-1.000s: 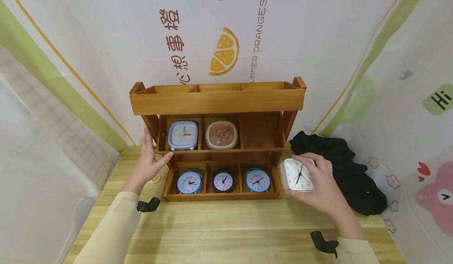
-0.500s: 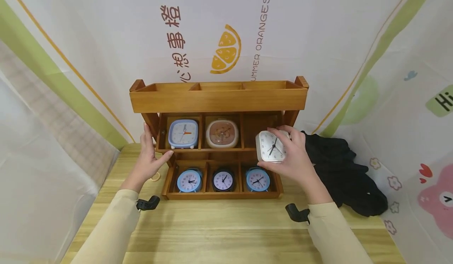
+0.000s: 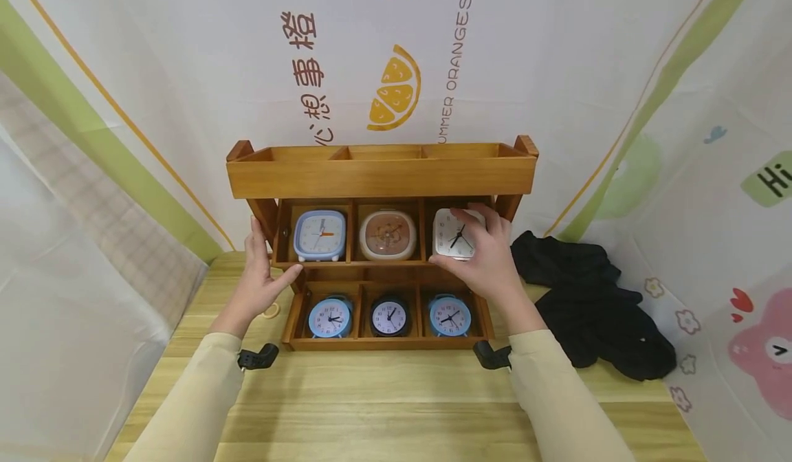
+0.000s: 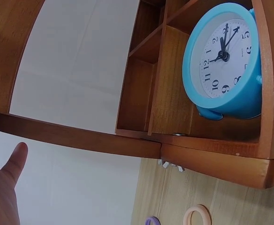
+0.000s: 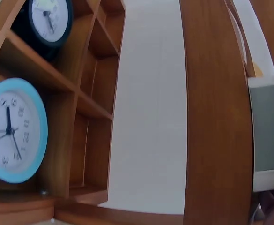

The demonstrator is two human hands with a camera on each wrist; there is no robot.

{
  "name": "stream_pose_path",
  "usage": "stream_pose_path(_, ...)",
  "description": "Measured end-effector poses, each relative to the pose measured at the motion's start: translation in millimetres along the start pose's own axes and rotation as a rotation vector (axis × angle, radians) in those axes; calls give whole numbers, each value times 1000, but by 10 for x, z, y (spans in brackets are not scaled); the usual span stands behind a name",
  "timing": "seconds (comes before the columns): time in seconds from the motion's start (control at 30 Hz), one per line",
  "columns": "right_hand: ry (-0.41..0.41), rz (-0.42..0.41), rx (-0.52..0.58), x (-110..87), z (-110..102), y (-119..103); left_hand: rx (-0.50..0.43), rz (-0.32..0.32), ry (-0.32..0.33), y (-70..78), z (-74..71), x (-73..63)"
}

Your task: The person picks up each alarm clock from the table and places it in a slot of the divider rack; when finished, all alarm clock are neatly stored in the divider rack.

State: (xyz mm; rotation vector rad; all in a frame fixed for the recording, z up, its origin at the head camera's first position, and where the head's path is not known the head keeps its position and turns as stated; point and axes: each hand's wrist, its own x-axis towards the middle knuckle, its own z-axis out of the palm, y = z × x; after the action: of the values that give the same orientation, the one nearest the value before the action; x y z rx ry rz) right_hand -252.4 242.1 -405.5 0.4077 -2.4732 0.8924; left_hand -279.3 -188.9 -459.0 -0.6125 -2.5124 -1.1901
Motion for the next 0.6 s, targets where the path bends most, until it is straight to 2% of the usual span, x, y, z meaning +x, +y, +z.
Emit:
stream_pose_path(0.17,-12,32,-5,70,62,-41,5,-13,-8,2,-4,-4)
stream_pose_path(0.37,-92,36,-61,107,131,-37,2,-17,-8,5,1,-11)
stream_pose_path(0.6,-163,23,-93,104,119,-19,1,16,4,-17,16,4)
